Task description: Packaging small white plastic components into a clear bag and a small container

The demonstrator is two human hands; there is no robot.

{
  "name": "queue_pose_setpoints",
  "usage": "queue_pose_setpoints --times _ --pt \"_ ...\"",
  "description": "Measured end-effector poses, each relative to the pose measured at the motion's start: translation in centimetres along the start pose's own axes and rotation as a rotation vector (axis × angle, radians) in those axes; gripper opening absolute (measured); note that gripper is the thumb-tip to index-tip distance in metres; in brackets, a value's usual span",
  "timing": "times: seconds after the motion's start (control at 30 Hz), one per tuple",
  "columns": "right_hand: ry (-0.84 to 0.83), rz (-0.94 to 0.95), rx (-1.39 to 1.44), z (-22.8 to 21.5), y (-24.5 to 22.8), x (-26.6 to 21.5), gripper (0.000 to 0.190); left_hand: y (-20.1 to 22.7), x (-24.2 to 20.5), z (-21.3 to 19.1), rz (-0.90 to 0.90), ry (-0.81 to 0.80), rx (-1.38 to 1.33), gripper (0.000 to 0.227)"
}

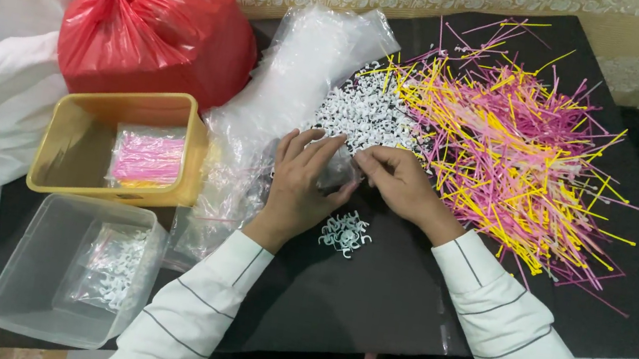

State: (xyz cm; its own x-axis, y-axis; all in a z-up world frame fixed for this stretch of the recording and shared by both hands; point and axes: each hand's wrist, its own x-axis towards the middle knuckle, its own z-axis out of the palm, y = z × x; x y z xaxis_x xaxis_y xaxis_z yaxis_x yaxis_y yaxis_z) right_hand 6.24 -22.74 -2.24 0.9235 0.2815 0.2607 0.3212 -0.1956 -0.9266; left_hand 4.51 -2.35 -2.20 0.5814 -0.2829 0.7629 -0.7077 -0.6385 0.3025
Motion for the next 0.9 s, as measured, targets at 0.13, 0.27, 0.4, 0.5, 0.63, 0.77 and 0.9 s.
queue_pose_setpoints --times 0.13,0.27,0.4,0.5,0.63,0.77,0.9 --pt "-0.003 -0.038 -0.030 0.2 -0.8 -0.1 0.008 -0.3 -0.1 0.0 0.005 -0.016 0.012 0.079" --pt "-0.012 -0.024 -0.012 -0.2 -0.4 -0.2 0.005 0.3 0.1 -0.2 0.029 -0.023 -0.006 0.072" --pt "0.006 -0.037 -0.076 -0.3 0.1 -0.1 0.005 0.4 -0.2 0.1 0.038 -0.036 -0.013 0.068" --pt "0.016 -0.016 -0.092 -0.4 -1.0 -0.3 0.009 -0.2 -0.6 0.7 0.024 -0.033 -0.012 0.061" --pt "0.048 -0.094 -0.302 -1.7 -5.0 -1.2 0.016 -0.5 -0.4 0.1 -0.005 -0.035 -0.063 0.058" --pt "-0.223 -0.078 -0.611 -0.9 -9.3 -3.8 0.034 -0.9 -0.6 -0.2 -0.054 -0.035 -0.164 0.061" --pt "-0.469 -0.018 -0.737 1.0 -11.4 -6.9 0.064 -1.1 -0.9 -0.2 -0.057 -0.027 -0.212 0.061"
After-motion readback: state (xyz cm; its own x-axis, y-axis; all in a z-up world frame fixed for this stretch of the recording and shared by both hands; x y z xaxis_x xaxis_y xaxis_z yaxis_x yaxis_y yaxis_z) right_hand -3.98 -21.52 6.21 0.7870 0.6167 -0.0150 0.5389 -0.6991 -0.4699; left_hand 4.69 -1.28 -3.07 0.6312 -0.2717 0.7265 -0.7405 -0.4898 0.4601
